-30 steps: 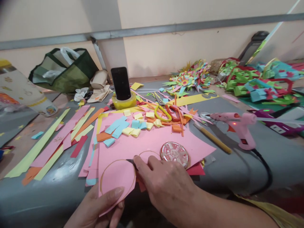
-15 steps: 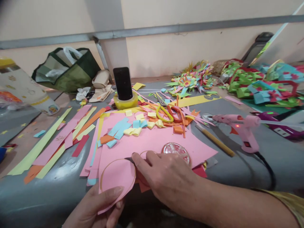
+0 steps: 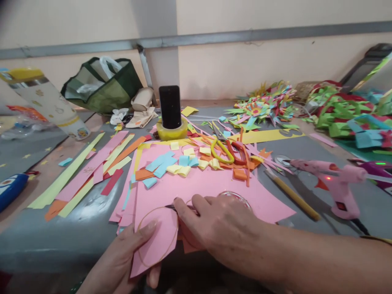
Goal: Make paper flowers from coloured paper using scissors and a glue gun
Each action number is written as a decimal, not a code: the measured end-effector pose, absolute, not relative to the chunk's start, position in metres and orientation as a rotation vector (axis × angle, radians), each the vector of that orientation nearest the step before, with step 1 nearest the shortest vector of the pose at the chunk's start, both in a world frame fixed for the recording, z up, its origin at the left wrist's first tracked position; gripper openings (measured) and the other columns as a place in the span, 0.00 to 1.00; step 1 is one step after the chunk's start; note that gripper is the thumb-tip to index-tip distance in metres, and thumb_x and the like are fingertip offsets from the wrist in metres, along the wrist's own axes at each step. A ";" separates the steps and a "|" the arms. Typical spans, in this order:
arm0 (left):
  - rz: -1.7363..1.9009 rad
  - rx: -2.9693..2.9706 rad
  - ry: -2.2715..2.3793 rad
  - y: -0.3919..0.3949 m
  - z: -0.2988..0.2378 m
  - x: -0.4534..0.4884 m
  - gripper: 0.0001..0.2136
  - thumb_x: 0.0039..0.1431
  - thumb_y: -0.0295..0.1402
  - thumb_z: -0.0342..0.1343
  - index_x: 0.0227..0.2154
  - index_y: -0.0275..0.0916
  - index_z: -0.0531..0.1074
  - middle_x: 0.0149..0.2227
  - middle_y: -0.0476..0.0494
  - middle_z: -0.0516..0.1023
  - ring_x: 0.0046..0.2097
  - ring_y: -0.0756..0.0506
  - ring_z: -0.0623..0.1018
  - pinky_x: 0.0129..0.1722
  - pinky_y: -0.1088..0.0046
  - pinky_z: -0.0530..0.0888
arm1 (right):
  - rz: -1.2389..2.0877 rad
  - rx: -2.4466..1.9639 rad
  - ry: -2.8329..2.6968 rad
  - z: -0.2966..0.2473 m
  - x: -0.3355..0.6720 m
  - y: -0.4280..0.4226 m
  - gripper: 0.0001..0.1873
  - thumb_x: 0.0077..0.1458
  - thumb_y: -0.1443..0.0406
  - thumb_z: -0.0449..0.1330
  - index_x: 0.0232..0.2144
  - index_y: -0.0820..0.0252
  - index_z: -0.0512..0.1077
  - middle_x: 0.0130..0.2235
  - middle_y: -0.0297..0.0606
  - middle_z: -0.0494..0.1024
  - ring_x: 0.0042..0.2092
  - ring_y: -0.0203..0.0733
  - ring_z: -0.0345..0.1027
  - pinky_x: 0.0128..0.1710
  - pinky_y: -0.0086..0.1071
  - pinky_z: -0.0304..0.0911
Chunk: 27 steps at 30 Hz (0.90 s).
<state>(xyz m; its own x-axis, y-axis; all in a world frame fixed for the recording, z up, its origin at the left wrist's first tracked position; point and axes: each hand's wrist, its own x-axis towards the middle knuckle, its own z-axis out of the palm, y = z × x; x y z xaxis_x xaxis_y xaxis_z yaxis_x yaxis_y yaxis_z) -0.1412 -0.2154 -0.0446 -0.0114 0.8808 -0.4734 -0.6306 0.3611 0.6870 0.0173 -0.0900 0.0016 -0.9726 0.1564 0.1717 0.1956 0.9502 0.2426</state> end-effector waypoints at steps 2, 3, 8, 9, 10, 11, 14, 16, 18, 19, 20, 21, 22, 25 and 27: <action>1.243 0.304 1.042 -0.215 -0.042 -0.140 0.15 0.58 0.41 0.55 0.29 0.30 0.73 0.12 0.47 0.70 0.16 0.53 0.69 0.18 0.82 0.65 | -0.376 -0.225 -2.973 0.002 0.016 -0.086 0.25 0.48 0.73 0.56 0.51 0.60 0.61 0.27 0.31 0.74 0.21 0.40 0.67 0.21 0.32 0.43; 1.246 0.303 1.043 -0.215 -0.041 -0.140 0.16 0.58 0.41 0.56 0.26 0.31 0.72 0.12 0.47 0.70 0.16 0.53 0.69 0.18 0.82 0.65 | -0.365 -0.204 -2.984 0.001 0.016 -0.084 0.26 0.48 0.73 0.56 0.51 0.60 0.60 0.27 0.31 0.73 0.21 0.40 0.67 0.21 0.32 0.43; 1.244 0.281 1.021 -0.215 -0.039 -0.141 0.17 0.57 0.40 0.57 0.22 0.30 0.72 0.17 0.47 0.72 0.16 0.54 0.70 0.16 0.82 0.65 | -0.242 -0.142 -3.045 0.000 0.016 -0.076 0.27 0.49 0.73 0.56 0.53 0.61 0.58 0.29 0.32 0.72 0.22 0.37 0.65 0.22 0.32 0.41; 1.246 0.279 1.014 -0.215 -0.039 -0.141 0.16 0.57 0.40 0.57 0.24 0.30 0.72 0.17 0.47 0.72 0.16 0.53 0.70 0.16 0.82 0.65 | -0.221 -0.146 -3.052 0.000 0.016 -0.076 0.28 0.48 0.73 0.56 0.53 0.61 0.58 0.29 0.32 0.72 0.22 0.36 0.65 0.21 0.32 0.40; 1.247 0.279 1.011 -0.215 -0.039 -0.141 0.16 0.56 0.41 0.57 0.25 0.30 0.73 0.17 0.47 0.72 0.16 0.53 0.70 0.16 0.82 0.65 | -0.205 -0.161 -3.058 -0.001 0.016 -0.075 0.29 0.48 0.73 0.57 0.53 0.61 0.58 0.29 0.32 0.72 0.22 0.36 0.65 0.21 0.32 0.39; 1.247 0.279 1.012 -0.215 -0.039 -0.141 0.16 0.55 0.42 0.58 0.27 0.30 0.73 0.17 0.47 0.72 0.16 0.53 0.70 0.16 0.82 0.66 | -0.193 -0.186 -3.068 -0.001 0.016 -0.075 0.29 0.48 0.72 0.58 0.53 0.61 0.58 0.29 0.32 0.72 0.22 0.37 0.66 0.21 0.32 0.38; 1.249 0.284 1.025 -0.215 -0.039 -0.140 0.18 0.53 0.44 0.60 0.28 0.29 0.74 0.17 0.47 0.72 0.16 0.53 0.70 0.17 0.81 0.66 | -0.178 -0.274 -3.088 -0.005 0.016 -0.077 0.31 0.47 0.71 0.61 0.53 0.58 0.57 0.30 0.31 0.72 0.23 0.39 0.67 0.21 0.32 0.37; 1.244 0.294 1.025 -0.215 -0.039 -0.140 0.18 0.52 0.45 0.60 0.27 0.29 0.74 0.17 0.47 0.72 0.16 0.53 0.70 0.17 0.81 0.65 | -0.188 -0.316 -3.091 -0.008 0.017 -0.079 0.32 0.48 0.70 0.62 0.54 0.56 0.55 0.30 0.30 0.72 0.23 0.40 0.68 0.21 0.31 0.38; 1.232 0.309 1.020 -0.215 -0.039 -0.140 0.19 0.52 0.45 0.60 0.27 0.29 0.74 0.16 0.47 0.71 0.17 0.53 0.69 0.17 0.82 0.65 | -0.207 -0.326 -3.086 -0.010 0.019 -0.081 0.33 0.48 0.68 0.62 0.55 0.55 0.55 0.30 0.30 0.72 0.23 0.41 0.68 0.22 0.31 0.39; 1.231 0.315 1.021 -0.215 -0.039 -0.140 0.19 0.52 0.46 0.60 0.28 0.29 0.74 0.16 0.47 0.71 0.17 0.53 0.69 0.17 0.81 0.65 | -0.218 -0.324 -3.087 -0.011 0.019 -0.081 0.33 0.48 0.68 0.63 0.55 0.56 0.55 0.31 0.30 0.72 0.24 0.41 0.68 0.22 0.31 0.39; 1.234 0.319 1.024 -0.215 -0.040 -0.140 0.19 0.53 0.46 0.60 0.29 0.30 0.75 0.15 0.47 0.71 0.17 0.53 0.69 0.17 0.81 0.65 | -0.227 -0.318 -3.088 -0.011 0.020 -0.081 0.33 0.48 0.67 0.63 0.55 0.56 0.55 0.31 0.30 0.72 0.24 0.41 0.68 0.22 0.31 0.39; 1.238 0.321 1.028 -0.215 -0.040 -0.140 0.19 0.53 0.46 0.59 0.29 0.30 0.75 0.15 0.47 0.71 0.17 0.52 0.69 0.17 0.81 0.66 | -0.236 -0.313 -3.086 -0.012 0.020 -0.081 0.32 0.49 0.67 0.63 0.54 0.57 0.55 0.31 0.30 0.72 0.24 0.41 0.68 0.22 0.31 0.39; 1.242 0.322 1.031 -0.216 -0.041 -0.140 0.19 0.53 0.46 0.59 0.30 0.30 0.75 0.15 0.47 0.71 0.17 0.52 0.69 0.17 0.81 0.66 | -0.243 -0.307 -3.088 -0.011 0.020 -0.081 0.32 0.49 0.67 0.62 0.55 0.57 0.56 0.31 0.31 0.72 0.24 0.40 0.68 0.22 0.31 0.39; 1.254 0.320 1.031 -0.216 -0.042 -0.139 0.19 0.53 0.45 0.59 0.30 0.29 0.75 0.14 0.48 0.70 0.16 0.52 0.69 0.17 0.81 0.65 | -0.257 -0.277 -3.092 -0.010 0.018 -0.080 0.31 0.49 0.68 0.61 0.55 0.59 0.57 0.31 0.32 0.72 0.24 0.38 0.67 0.22 0.31 0.40; 1.264 0.316 1.030 -0.216 -0.042 -0.139 0.18 0.54 0.44 0.59 0.32 0.29 0.75 0.15 0.48 0.71 0.16 0.53 0.69 0.16 0.82 0.65 | -0.268 -0.261 -3.092 -0.009 0.017 -0.080 0.30 0.49 0.69 0.60 0.54 0.59 0.57 0.31 0.32 0.72 0.23 0.37 0.66 0.22 0.31 0.41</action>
